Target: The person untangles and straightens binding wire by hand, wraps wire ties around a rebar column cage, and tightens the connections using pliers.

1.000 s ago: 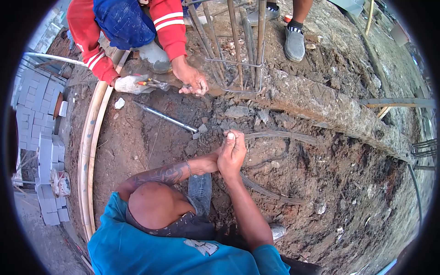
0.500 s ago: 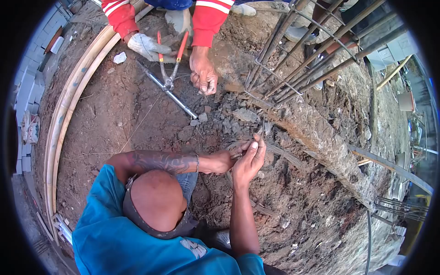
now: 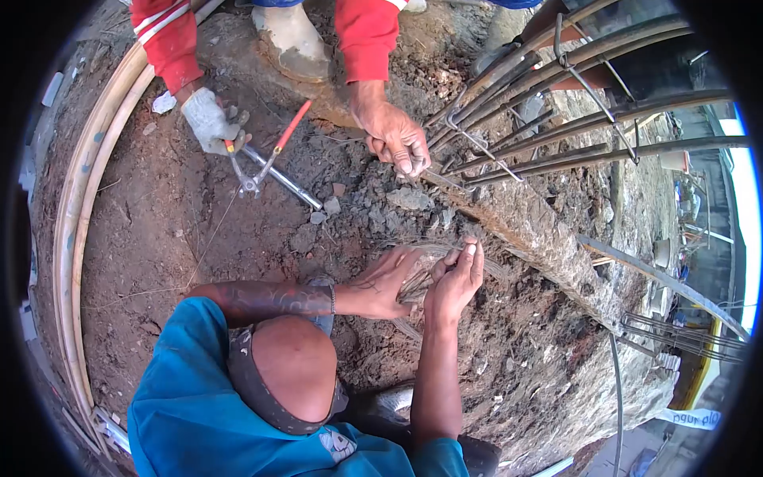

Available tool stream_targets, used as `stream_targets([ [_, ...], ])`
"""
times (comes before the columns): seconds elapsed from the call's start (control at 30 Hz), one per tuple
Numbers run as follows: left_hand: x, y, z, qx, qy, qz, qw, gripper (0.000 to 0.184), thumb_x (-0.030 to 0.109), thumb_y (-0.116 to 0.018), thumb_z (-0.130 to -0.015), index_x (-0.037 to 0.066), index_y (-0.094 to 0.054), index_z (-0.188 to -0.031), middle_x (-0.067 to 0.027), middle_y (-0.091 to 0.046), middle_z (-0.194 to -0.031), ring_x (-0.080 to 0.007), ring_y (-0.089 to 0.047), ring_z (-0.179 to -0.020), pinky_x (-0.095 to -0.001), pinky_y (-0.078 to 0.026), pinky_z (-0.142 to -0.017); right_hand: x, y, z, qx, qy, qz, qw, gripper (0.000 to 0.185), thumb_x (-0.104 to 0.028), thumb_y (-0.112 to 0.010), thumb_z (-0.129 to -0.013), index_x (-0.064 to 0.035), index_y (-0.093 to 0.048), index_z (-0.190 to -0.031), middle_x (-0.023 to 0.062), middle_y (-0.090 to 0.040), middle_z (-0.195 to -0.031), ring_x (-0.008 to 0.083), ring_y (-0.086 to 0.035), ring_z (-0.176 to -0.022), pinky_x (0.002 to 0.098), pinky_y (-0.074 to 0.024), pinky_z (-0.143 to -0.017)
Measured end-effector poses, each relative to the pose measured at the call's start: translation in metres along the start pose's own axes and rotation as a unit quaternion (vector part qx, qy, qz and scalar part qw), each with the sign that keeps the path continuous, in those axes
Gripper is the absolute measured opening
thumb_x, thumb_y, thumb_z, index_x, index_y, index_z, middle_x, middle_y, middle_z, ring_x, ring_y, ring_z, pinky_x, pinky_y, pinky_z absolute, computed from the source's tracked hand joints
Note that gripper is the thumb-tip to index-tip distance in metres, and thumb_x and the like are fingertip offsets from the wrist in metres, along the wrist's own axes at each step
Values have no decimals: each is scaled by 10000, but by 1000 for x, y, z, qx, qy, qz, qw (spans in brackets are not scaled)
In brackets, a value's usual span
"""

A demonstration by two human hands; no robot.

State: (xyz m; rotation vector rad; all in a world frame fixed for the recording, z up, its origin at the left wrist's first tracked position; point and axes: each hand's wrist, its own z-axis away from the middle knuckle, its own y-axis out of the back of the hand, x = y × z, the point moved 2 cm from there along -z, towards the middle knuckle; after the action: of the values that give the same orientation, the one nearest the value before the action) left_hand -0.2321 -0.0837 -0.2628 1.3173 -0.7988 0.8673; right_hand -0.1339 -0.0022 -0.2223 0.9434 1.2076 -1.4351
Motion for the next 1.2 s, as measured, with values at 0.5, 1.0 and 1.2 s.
stream_targets([
  [0.5, -17, 14, -13, 148, -250, 245, 925, 244, 139, -564, -832, -30, -516, -1002, -180, -564, -972, -331, -565, -931, -416, -443, -832, 8, -19, -11, 104, -107, -154, 977, 142, -161, -364, -989, -99, -492, -993, -16, -423, -676, 77, -344, -523, 223, -310, -477],
  [1.0, -62, 42, -70, 153, 63, 157, 974, 374, 168, -654, -821, 9, -529, -1135, -131, -606, -975, -214, -611, -901, -337, -488, -800, 30, -7, -55, -109, 83, 294, 946, 242, -149, -403, -981, 23, -561, -1043, 16, -506, -584, 60, -454, -494, 235, -360, -438],
  [1.2, -65, 76, -127, 388, -90, 32, 917, 365, 67, -565, -848, 21, -502, -1205, -124, -517, -1149, -221, -569, -1000, -322, -468, -844, 28, -24, -101, -164, 46, 304, 937, 262, -160, -386, -986, 20, -571, -1026, 9, -497, -587, 58, -399, -465, 223, -318, -421],
])
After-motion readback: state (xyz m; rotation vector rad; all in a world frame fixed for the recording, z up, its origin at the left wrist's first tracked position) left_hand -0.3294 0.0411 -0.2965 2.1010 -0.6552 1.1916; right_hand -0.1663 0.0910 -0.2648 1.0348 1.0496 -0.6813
